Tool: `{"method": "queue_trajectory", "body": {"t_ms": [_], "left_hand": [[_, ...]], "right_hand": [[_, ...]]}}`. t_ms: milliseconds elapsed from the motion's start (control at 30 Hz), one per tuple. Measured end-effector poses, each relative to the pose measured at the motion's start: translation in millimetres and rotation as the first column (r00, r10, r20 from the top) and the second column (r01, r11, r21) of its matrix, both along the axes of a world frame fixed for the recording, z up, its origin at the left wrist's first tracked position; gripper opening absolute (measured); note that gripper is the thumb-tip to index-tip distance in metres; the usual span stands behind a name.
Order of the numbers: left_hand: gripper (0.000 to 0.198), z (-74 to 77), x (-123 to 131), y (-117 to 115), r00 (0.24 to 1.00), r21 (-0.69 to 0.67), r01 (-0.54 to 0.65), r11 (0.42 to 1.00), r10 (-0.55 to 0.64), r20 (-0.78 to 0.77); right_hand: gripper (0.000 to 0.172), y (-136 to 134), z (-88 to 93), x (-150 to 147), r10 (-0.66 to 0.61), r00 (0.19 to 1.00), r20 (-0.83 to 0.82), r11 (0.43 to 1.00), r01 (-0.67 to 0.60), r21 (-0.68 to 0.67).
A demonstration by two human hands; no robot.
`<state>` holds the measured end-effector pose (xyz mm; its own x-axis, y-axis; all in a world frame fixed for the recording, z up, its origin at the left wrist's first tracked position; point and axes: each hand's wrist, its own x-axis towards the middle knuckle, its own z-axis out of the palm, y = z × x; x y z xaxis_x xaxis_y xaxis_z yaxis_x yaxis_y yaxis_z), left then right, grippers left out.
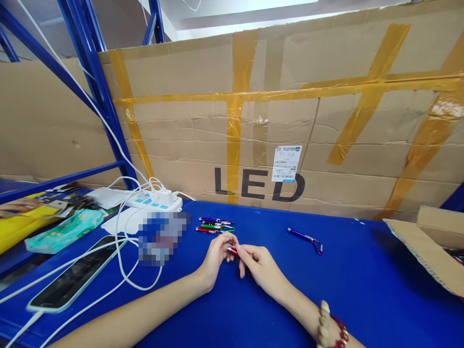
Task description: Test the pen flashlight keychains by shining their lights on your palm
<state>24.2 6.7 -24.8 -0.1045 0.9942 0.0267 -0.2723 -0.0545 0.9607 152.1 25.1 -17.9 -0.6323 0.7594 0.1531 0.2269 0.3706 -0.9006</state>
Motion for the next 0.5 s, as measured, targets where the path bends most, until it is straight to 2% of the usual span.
{"method": "queue_trajectory", "body": {"t_ms": [133, 267, 500], "left_hand": [[0.020, -2.2, -0.7, 2.7, 1.000, 0.000, 0.020, 1.000, -0.020, 0.010], [0.018, -2.8, -0.5, 3.2, 0.999, 0.021, 0.022, 1.000, -0.023, 0.024], [0.016, 1.5, 1.6, 0.7, 0.999, -0.012, -0.029, 1.000, 0.029, 0.036]], "right_hand": [[0.042, 1.9, 0.5, -0.6, -0.007, 0.996, -0.091, 1.000, 0.008, 0.011], [0.037, 2.0, 1.2, -0.6, -0.051, 0.993, -0.107, 0.998, 0.046, -0.045], [0.030, -1.1, 5.7, -0.5, 0.026, 0.989, -0.142, 1.000, -0.027, -0.002]]}}
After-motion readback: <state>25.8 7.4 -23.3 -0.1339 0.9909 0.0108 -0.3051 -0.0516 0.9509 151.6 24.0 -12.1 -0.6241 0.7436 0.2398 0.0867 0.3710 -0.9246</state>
